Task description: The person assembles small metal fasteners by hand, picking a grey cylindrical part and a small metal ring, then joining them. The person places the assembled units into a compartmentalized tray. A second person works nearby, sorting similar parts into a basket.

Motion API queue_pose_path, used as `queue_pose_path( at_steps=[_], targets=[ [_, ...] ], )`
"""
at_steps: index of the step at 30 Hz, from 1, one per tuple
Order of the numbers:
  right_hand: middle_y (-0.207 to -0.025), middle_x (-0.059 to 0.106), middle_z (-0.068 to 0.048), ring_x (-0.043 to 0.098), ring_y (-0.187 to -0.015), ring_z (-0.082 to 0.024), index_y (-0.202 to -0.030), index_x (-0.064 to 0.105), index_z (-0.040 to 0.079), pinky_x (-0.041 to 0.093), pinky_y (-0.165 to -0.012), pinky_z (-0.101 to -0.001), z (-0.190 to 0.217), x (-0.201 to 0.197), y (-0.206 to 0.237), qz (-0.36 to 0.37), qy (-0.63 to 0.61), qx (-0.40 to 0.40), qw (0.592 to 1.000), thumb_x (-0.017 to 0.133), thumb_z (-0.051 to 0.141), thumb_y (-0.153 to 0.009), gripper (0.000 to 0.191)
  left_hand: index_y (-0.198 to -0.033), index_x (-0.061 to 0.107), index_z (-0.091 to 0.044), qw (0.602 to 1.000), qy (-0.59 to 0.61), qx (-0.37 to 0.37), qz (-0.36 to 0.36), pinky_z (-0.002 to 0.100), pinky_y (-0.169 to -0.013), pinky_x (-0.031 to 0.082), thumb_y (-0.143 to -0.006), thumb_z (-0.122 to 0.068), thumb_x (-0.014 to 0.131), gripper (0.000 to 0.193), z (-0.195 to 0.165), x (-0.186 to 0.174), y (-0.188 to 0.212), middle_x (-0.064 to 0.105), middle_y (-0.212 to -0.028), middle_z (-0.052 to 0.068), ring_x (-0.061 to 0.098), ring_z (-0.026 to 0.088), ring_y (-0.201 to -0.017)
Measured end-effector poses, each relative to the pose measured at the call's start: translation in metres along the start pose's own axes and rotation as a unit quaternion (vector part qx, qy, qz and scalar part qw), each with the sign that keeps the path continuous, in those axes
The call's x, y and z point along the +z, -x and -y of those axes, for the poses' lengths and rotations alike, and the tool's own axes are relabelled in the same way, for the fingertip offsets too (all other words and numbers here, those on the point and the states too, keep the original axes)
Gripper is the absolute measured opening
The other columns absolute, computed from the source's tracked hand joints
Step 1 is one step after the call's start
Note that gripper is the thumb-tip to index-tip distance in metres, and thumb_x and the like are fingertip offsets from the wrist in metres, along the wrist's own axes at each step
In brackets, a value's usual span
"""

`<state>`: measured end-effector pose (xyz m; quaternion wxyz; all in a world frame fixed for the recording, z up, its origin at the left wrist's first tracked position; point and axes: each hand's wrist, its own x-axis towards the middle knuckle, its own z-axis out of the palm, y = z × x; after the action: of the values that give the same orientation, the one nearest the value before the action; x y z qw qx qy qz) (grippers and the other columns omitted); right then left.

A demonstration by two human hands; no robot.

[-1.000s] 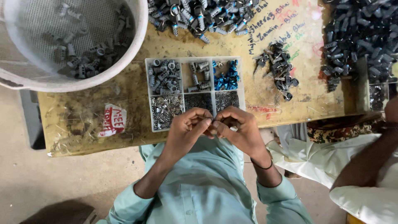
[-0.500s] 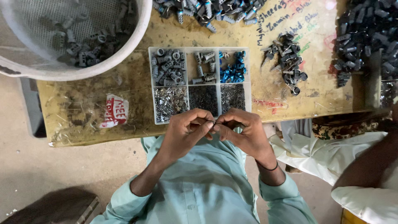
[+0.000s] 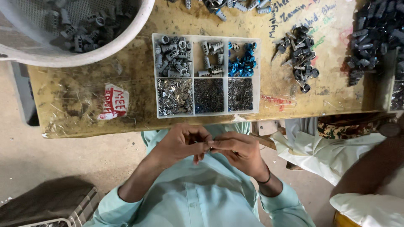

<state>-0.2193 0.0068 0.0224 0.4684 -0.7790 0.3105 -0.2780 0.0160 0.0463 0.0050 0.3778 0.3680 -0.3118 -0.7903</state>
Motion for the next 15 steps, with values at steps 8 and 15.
queue_pose_path(
  at_steps=[8,15],
  targets=[
    [-0.101,0.074,-0.001,0.077,-0.088,-0.012,-0.117,0.061,0.007,0.064,-0.076,-0.0266,0.002,-0.010,-0.021,0.048,-0.197,0.142,0.969,0.079,0.002,-0.085,0.038,-0.101,0.070,0.003,0.996,-0.035,0.057,-0.054,0.025,-0.056,0.054,-0.095,-0.004,0.068,0.009,-0.002,0.002,0.007,0.068,-0.076,0.004,0.063,0.008,-0.063],
    [-0.097,0.067,-0.007,0.069,-0.085,-0.027,-0.103,0.073,0.009,0.055,-0.074,-0.0385,0.014,-0.056,-0.086,0.089,0.309,-0.050,0.946,0.078,0.007,-0.085,0.019,-0.106,0.064,0.004,0.976,0.010,0.190,-0.108,0.029,-0.065,0.060,-0.102,0.000,0.058,0.009,-0.016,-0.037,-0.018,0.067,-0.087,0.006,0.066,0.011,-0.074]
  ],
)
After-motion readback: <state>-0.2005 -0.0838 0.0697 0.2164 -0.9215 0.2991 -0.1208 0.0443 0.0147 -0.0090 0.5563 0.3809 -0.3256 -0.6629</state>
